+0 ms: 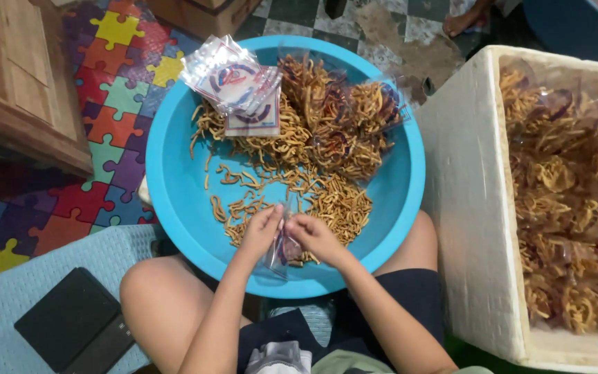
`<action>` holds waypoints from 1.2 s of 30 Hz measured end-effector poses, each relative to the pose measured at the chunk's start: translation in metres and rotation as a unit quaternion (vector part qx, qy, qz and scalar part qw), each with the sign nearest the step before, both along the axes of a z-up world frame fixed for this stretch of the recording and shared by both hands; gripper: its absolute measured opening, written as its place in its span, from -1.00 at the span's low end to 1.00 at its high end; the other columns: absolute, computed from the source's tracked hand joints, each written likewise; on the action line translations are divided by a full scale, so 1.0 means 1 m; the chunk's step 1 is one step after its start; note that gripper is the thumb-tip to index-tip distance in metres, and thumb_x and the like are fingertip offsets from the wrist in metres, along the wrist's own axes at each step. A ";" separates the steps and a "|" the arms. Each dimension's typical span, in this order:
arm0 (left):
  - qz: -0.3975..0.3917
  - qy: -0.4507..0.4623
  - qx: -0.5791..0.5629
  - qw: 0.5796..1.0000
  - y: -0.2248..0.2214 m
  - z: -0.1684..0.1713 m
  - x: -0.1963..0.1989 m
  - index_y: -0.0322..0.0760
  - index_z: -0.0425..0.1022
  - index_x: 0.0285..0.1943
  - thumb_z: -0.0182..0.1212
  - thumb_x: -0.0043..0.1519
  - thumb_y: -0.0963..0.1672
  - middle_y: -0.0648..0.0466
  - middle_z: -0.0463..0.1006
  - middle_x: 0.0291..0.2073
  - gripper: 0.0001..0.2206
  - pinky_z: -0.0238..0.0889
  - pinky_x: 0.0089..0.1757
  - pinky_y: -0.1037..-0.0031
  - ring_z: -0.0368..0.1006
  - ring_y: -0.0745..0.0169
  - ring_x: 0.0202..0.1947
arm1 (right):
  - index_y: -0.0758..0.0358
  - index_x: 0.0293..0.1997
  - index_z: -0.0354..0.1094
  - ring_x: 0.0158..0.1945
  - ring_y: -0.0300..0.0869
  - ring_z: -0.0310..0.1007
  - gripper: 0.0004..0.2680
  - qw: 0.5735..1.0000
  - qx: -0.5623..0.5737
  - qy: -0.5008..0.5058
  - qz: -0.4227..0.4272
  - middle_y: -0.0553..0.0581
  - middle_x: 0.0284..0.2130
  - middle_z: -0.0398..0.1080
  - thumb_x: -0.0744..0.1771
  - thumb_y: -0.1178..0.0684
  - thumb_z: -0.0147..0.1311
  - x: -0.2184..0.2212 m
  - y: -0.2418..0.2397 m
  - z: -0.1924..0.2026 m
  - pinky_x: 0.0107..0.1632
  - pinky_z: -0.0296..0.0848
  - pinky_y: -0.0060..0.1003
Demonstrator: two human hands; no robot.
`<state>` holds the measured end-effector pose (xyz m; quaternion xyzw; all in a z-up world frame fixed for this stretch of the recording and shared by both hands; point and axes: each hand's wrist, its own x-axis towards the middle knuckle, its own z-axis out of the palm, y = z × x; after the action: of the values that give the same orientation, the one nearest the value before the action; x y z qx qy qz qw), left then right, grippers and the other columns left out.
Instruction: Filling small plastic bags with dried snacks from a large basin and weighing them on a digital scale.
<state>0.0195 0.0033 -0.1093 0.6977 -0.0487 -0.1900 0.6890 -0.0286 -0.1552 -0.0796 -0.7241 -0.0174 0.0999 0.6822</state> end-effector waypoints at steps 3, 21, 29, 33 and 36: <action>-0.009 -0.009 -0.036 0.999 -0.002 0.037 -0.008 -0.18 0.41 -0.48 -0.03 0.31 -0.08 0.21 0.24 -0.82 -0.72 0.06 -0.58 0.67 0.15 0.48 -0.73 | 0.24 -0.29 0.40 -0.37 -0.14 0.44 -0.94 0.990 -0.095 -0.103 -0.014 0.13 -0.54 0.43 0.31 0.14 0.03 0.019 -0.031 -0.004 -0.24 0.41 -0.23; 0.091 -0.051 0.237 0.966 -0.009 0.056 -0.010 -0.12 0.25 -0.75 0.24 0.06 0.06 0.12 0.19 -0.88 -0.59 0.12 -0.52 0.48 0.23 0.22 -0.70 | 0.14 -0.48 0.37 -0.46 0.00 0.45 -0.87 0.982 -0.181 -0.003 0.047 0.16 -0.62 0.43 0.25 -0.04 0.11 0.001 0.016 0.079 -0.30 0.40 -0.17; 0.031 0.085 -0.034 0.995 -0.005 0.079 -0.011 -0.09 0.14 -0.54 -0.15 0.20 0.02 0.18 0.13 -0.66 -0.72 0.07 -0.45 0.59 0.16 0.32 -0.54 | 0.20 -0.36 0.39 -0.42 -0.23 0.42 -0.86 0.992 -0.127 -0.008 0.002 0.09 -0.59 0.45 0.23 -0.01 0.21 0.008 0.006 0.042 -0.26 0.40 -0.31; 0.017 0.025 0.104 0.994 -0.003 0.080 -0.004 -0.10 0.29 -0.32 -0.06 0.21 -0.07 0.05 0.40 -0.73 -0.90 0.25 -0.52 0.44 0.38 0.20 -0.58 | 0.17 -0.35 0.40 -0.30 -0.07 0.54 -0.90 0.976 -0.212 -0.040 -0.013 0.14 -0.54 0.50 0.29 0.01 0.09 0.016 -0.014 0.064 -0.20 0.45 -0.22; 0.074 -0.125 0.163 0.976 -0.001 0.072 -0.005 -0.22 0.32 -0.33 0.14 0.11 -0.16 -0.04 0.46 -0.53 -0.92 0.37 -0.46 0.45 0.49 0.10 -0.45 | 0.14 -0.37 0.39 -0.25 0.01 0.53 -0.89 0.950 -0.311 -0.039 0.008 0.14 -0.51 0.51 0.30 -0.01 0.04 0.015 -0.037 0.079 -0.17 0.44 -0.17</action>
<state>0.0150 0.0026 -0.0369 0.8204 -0.0513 -0.0556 0.5667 -0.0136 -0.1920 -0.0004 -0.9034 -0.0178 0.0769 0.4215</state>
